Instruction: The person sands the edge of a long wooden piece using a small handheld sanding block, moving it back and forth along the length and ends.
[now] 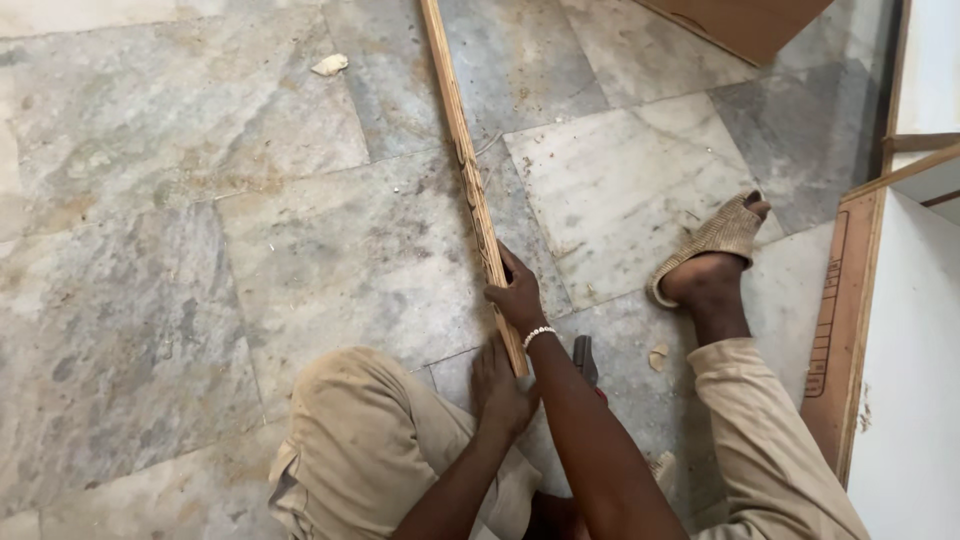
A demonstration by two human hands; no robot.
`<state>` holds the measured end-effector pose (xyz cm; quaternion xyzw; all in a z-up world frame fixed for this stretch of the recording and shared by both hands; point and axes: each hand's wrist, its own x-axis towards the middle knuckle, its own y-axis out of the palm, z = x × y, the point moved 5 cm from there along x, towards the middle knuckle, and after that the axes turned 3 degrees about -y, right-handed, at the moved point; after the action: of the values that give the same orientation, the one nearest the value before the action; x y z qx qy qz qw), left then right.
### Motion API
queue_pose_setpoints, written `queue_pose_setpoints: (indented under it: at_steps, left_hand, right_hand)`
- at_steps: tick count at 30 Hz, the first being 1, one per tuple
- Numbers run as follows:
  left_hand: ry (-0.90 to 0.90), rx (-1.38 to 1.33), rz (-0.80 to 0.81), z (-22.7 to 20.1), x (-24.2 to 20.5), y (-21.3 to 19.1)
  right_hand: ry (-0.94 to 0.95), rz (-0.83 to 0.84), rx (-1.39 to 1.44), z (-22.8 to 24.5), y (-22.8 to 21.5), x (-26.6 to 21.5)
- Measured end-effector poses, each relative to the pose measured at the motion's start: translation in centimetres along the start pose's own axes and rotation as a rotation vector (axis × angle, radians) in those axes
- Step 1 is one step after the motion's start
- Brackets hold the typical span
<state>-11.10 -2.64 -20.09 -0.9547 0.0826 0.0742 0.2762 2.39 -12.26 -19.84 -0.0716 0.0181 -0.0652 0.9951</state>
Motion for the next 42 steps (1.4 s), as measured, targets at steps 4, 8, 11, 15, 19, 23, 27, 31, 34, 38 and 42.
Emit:
queue_pose_setpoints:
  at_steps: [4, 8, 11, 15, 19, 23, 27, 31, 34, 38, 42]
  left_hand:
    - [0.111, 0.048, -0.171, 1.2, 3.9, 0.9]
    - [0.184, 0.176, -0.209, 2.3, 5.1, 1.7]
    - [0.191, 0.203, -0.206, 2.3, 5.6, 1.8]
    - [0.107, 0.210, -0.175, 2.5, 5.4, 1.7]
    - [0.206, 0.138, -0.282, 1.7, 4.4, 1.0]
    - [0.251, 0.161, -0.248, 1.8, 3.2, 0.6]
    - [0.282, 0.183, -0.263, 1.5, 3.7, 0.4]
    - [0.312, 0.250, -0.279, 1.9, 4.5, 0.9]
    - [0.295, 0.243, -0.230, 2.0, 4.6, 1.4]
    - [0.243, 0.188, -0.153, 2.4, 5.0, 1.2]
    - [0.251, 0.221, -0.160, 2.8, 5.4, 1.8]
  right_hand:
    - [-0.027, -0.059, -0.123, -1.2, 0.4, 1.9]
    - [-0.150, -0.066, -0.257, -2.4, -0.4, 1.7]
    - [-0.202, -0.127, -0.214, -2.2, -3.4, -2.6]
    - [-0.288, -0.322, -0.764, 0.2, -9.6, -13.0]
    - [-0.148, -0.249, -1.140, -1.4, -11.5, -18.3]
    - [0.001, -0.154, -0.848, -4.5, -12.5, -19.1]
    - [0.271, -0.260, -0.369, -5.3, -13.4, -19.0]
    - [0.397, -0.241, 1.341, -2.5, -9.6, -20.5]
    - [0.357, -0.259, 1.452, 0.6, -7.8, -20.2]
    - [0.434, -0.368, 1.043, 1.1, -7.7, -19.0]
    - [0.113, -0.300, 0.005, 3.5, -6.5, -16.4]
